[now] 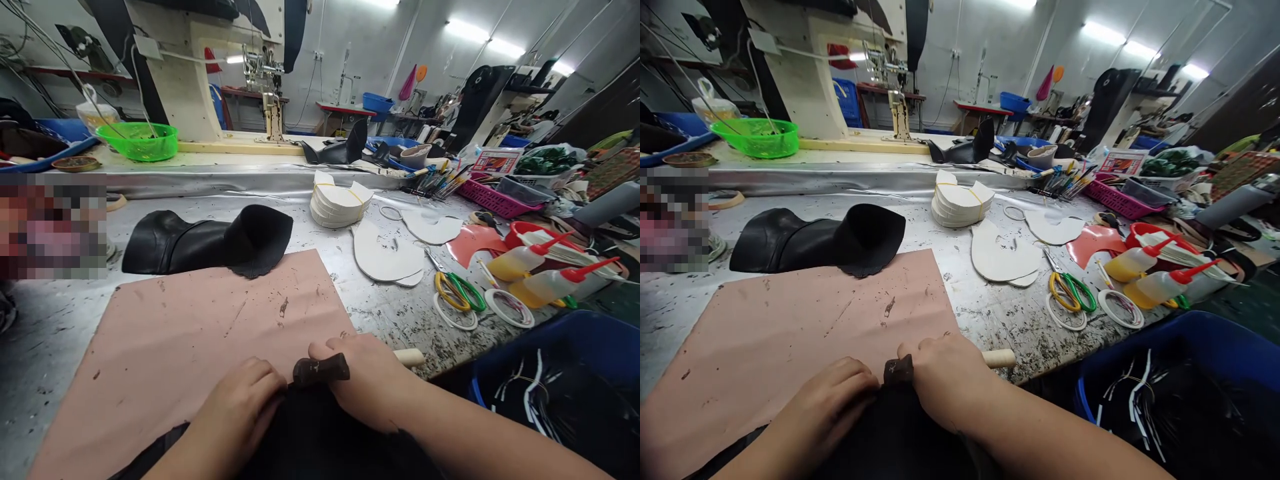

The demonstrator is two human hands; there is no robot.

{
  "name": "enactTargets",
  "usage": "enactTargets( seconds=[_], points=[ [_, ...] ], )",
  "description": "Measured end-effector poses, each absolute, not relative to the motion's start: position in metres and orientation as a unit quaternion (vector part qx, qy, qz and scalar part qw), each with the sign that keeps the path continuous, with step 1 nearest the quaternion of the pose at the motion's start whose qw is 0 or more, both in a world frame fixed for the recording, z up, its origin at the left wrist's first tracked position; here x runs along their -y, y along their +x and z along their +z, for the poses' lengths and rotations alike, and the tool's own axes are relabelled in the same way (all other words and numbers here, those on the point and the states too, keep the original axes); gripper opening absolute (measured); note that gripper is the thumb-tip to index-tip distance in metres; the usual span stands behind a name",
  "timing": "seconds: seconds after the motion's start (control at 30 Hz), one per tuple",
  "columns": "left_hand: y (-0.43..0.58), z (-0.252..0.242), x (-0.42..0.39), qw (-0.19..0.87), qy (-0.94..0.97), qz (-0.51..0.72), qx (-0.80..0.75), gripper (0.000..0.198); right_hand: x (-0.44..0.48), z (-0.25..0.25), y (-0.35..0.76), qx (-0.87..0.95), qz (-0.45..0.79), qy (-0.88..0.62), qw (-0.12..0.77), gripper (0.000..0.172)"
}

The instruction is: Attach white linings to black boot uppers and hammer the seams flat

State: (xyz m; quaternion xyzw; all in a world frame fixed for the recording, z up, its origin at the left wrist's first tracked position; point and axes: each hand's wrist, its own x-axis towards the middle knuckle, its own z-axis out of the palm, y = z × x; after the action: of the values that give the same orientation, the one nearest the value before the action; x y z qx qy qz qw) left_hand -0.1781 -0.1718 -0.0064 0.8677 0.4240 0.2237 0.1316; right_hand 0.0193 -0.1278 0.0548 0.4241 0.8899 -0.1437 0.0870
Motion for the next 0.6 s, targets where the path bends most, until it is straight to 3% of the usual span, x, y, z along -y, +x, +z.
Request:
enactTargets(
  seconds=[0.1, 0.27, 0.37, 0.5, 0.6],
  points=[
    [-0.182, -0.006, 0.175, 0.161, 0.860, 0.214, -0.435, 0.023, 0.127, 0.055, 0.018, -0.895, -0.134, 0.417, 0.084, 0.018],
    [-0.177, -0.007, 0.184, 0.039, 0.886, 0.229, -0.401, 0.024, 0.129, 0.059, 0.014, -0.900, -0.136, 0.409, 0.070, 0.018],
    [-0.170, -0.006, 0.194, -0.024, 0.901, 0.178, -0.394, 0.026, 0.130, 0.063, 0.011, -0.908, -0.135, 0.384, 0.099, 0.017],
    [-0.169, -0.004, 0.205, -0.149, 0.906, 0.121, -0.376, 0.034, 0.129, 0.064, 0.008, -0.892, -0.153, 0.422, 0.058, 0.015],
    [-0.171, -0.005, 0.210, -0.176, 0.907, 0.131, -0.359, 0.037, 0.127, 0.062, 0.006, -0.900, -0.161, 0.394, 0.094, 0.014]
  ],
)
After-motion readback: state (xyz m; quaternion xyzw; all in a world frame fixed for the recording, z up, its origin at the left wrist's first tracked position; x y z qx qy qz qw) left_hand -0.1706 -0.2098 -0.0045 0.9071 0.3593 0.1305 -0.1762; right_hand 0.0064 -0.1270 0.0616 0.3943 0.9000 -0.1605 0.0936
